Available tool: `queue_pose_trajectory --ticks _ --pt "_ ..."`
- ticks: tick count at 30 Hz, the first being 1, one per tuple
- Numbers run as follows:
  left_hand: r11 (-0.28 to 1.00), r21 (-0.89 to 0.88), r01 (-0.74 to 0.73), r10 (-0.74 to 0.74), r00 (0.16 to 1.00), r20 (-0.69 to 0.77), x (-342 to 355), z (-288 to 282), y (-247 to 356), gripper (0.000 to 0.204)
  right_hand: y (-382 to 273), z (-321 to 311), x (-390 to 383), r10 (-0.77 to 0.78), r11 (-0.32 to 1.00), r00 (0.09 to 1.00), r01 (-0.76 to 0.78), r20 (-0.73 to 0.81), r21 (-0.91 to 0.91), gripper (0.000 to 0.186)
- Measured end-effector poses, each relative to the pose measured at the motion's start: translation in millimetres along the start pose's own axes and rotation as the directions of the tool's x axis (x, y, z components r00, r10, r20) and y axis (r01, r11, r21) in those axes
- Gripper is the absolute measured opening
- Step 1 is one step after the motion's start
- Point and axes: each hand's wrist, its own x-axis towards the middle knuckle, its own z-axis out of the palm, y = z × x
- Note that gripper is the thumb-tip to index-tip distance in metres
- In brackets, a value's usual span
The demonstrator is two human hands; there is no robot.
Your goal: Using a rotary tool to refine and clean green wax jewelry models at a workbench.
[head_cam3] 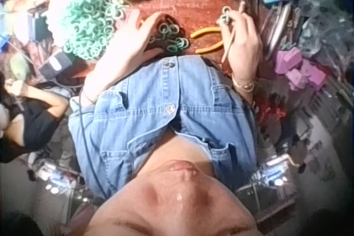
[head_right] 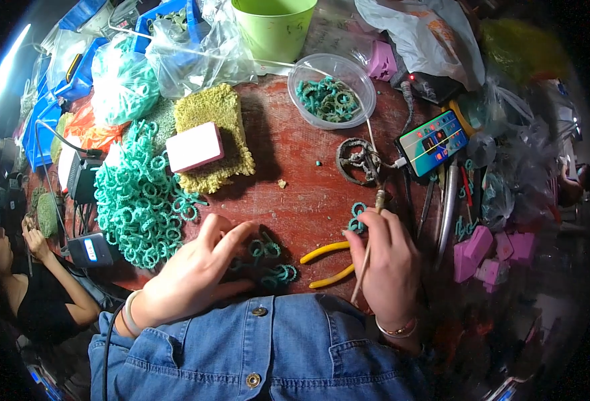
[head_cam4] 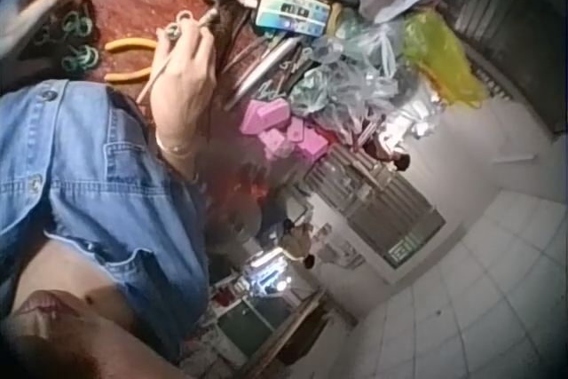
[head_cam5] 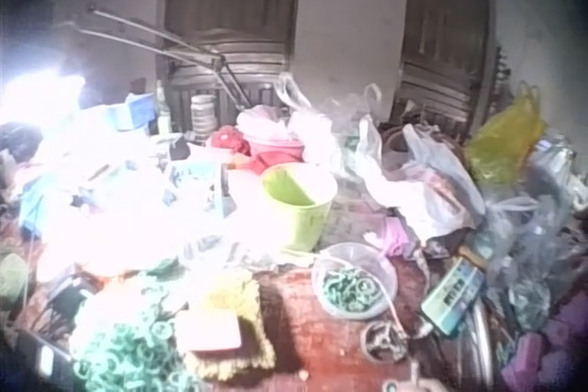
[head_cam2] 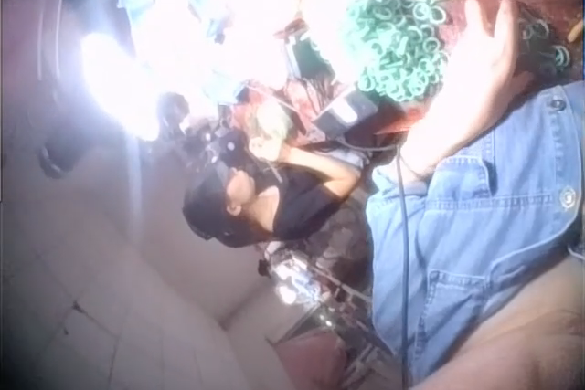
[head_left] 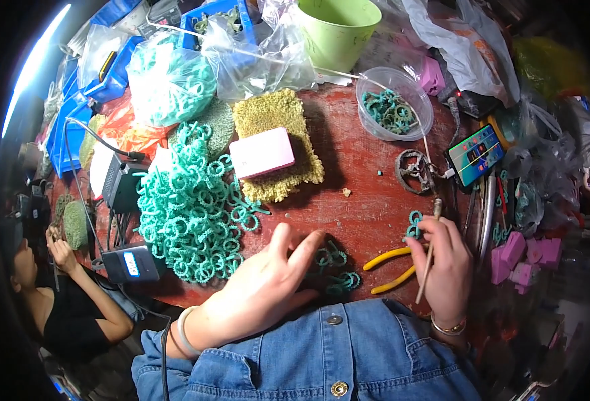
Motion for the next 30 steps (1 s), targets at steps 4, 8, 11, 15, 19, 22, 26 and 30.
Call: queue_pose_trajectory --ticks 4,8,11,15,19,22,26,30 --pt "0.979 -0.18 -0.099 0.102 0.995 0.005 14.8 7.6 5.1 0.073 -6.4 12.3 2.5 -0.121 0.991 0.993 0.121 0.003 0.049 0.028" --pt "0.992 -0.107 -0.06 0.066 0.996 0.055 22.8 -6.3 4.2 0.062 -22.1 22.9 9.4 -0.318 0.939 0.947 0.309 0.042 0.152 0.025" --pt "0.954 -0.25 -0.162 0.114 0.974 -0.197 38.6 -13.3 -3.8 0.026 -24.1 29.2 14.9 -0.4 0.908 0.915 0.387 0.059 0.161 0.022" --pt "0.505 -0.858 -0.094 -0.331 0.897 -0.293 49.3 0.2 -8.7 0.034 -34.6 23.8 29.9 -0.394 0.903 0.906 0.35 0.155 0.25 0.018" --pt "0.173 -0.964 -0.203 -0.284 0.927 -0.246 41.6 6.5 -9.6 0.048 -34.5 30.1 38.2 -0.373 0.907 0.918 0.329 0.136 0.264 0.016" --pt "0.164 -0.953 -0.256 -0.264 0.919 -0.292 40.7 11.7 -10.8 0.049 -37.2 32.2 40.4 -0.293 0.91 0.94 0.218 0.175 0.352 0.02" --pt "0.144 -0.956 -0.256 -0.296 0.911 -0.289 43.6 10.6 -12.2 0.045 -32.7 35.1 37.6 -0.24 0.921 0.952 0.162 0.188 0.354 0.023" --pt "0.239 -0.943 -0.233 -0.247 0.924 -0.291 45.5 16.2 -19.5 0.039 -31.5 37.3 36.8 -0.235 0.913 0.951 0.144 0.202 0.382 0.025"
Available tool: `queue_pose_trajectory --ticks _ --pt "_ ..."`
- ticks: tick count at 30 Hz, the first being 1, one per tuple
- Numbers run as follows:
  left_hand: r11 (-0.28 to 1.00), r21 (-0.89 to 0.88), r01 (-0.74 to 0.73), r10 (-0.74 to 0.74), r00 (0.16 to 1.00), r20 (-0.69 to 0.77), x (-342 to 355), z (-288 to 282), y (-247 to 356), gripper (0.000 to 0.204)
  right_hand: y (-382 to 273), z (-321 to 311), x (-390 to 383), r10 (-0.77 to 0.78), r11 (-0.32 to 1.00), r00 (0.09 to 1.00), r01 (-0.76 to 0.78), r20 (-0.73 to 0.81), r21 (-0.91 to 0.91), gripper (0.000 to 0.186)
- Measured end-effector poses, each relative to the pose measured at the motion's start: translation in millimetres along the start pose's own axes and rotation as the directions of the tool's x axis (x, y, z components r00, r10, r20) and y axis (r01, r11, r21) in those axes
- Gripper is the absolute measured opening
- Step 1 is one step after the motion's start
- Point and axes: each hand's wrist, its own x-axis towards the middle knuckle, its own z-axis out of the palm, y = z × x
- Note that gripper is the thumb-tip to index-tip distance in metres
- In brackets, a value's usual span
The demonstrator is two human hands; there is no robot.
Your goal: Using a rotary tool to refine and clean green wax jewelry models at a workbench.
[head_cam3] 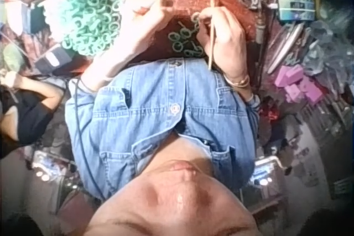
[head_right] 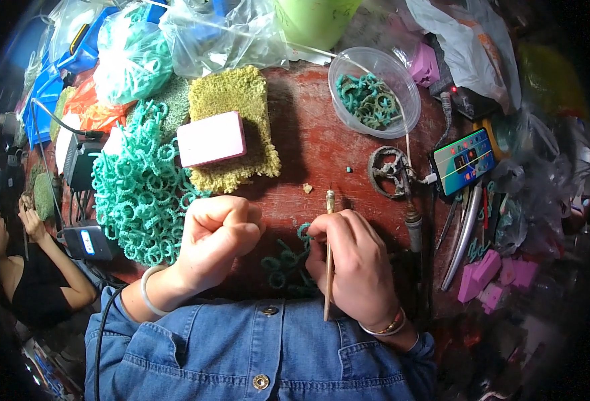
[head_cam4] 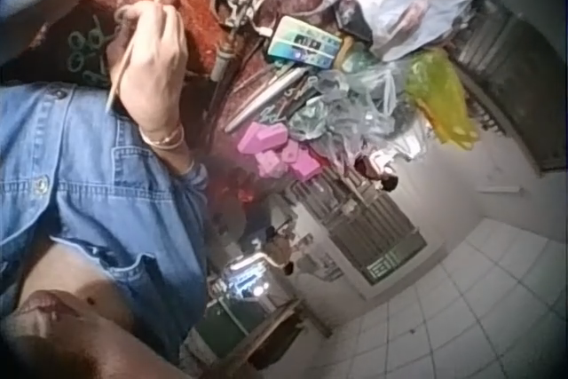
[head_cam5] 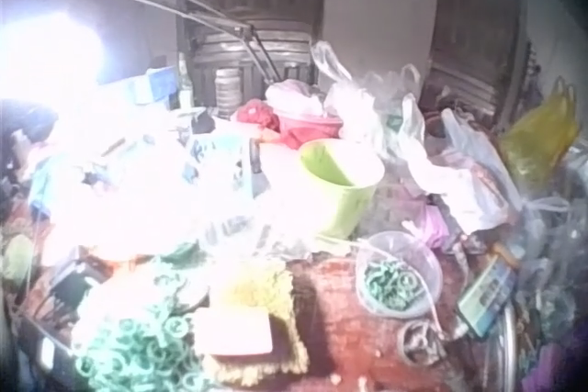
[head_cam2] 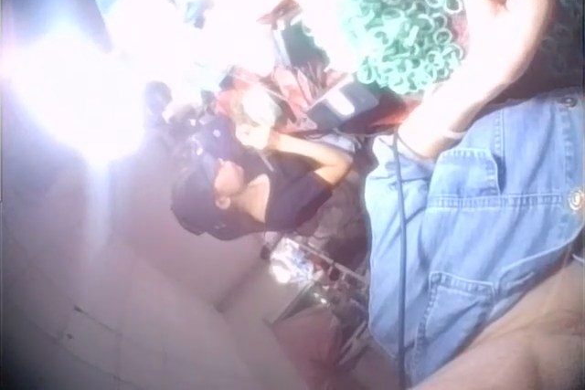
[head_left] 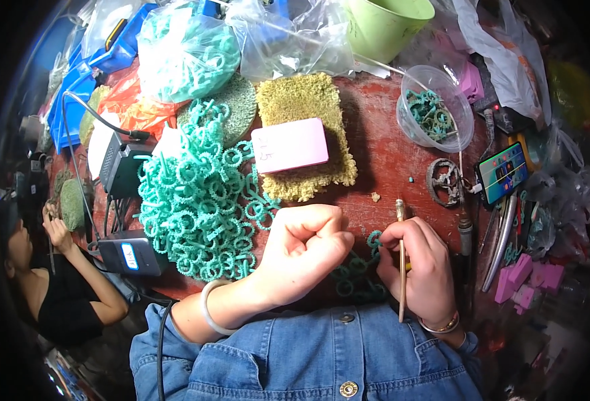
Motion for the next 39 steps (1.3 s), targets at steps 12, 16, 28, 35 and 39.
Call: queue_pose_trajectory --ticks 12,16,28,35,39 --pt "0.992 0.124 0.006 -0.037 0.968 0.248 5.5 5.3 -7.2 0.044 0.6 -9.9 -10.7 0.041 0.947 0.978 0.027 -0.205 0.321 0.025" --pt "0.986 0.011 0.169 -0.162 0.926 0.34 9.2 2.2 -4.7 0.04 3.9 -12.1 -10.3 0.015 0.918 0.985 0.053 -0.169 0.393 0.025" --pt "0.807 -0.418 0.418 -0.29 0.896 0.337 10.0 -2.9 -4.0 0.031 6.3 -11.3 -13.7 0.055 0.8 0.946 0.149 -0.319 0.581 0.075" --pt "0.796 -0.45 0.405 -0.269 0.903 0.336 9.1 -3.8 -4.8 0.032 7.9 -16.1 -8.1 -0.331 0.902 0.858 0.409 -0.392 0.135 0.021" --pt "0.778 -0.466 0.422 -0.282 0.897 0.341 9.1 -3.4 -5.9 0.032 7.3 -13.5 -3.6 -0.375 0.895 0.856 0.434 -0.356 0.101 0.018"
